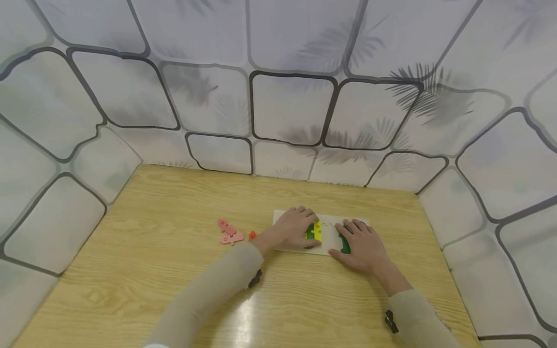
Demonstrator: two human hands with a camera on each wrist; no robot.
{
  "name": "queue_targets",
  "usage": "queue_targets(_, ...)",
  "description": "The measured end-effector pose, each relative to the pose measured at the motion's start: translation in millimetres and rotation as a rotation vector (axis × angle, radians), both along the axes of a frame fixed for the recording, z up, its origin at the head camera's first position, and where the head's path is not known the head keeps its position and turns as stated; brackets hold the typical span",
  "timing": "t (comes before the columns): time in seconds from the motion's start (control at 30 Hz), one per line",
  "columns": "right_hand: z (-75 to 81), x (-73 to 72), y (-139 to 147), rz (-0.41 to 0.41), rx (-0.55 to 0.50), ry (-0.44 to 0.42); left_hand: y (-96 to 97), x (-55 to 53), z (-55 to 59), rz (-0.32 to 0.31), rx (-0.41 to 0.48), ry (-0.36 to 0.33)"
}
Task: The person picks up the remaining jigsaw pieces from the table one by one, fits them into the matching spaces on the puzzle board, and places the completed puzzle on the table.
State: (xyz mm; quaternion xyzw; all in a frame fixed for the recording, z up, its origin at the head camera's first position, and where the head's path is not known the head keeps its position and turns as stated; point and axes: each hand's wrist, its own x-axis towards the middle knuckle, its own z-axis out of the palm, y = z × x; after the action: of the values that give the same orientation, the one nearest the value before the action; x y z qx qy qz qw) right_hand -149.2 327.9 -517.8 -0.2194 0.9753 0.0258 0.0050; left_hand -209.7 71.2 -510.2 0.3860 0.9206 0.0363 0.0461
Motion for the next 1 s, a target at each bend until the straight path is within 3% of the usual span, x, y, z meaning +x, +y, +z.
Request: queue_targets(1.0,-2.1,-0.5,1.6,-0.001,0.006,0.014,4.0,-1.2,-2.7,-0.002,-0.038,0.049)
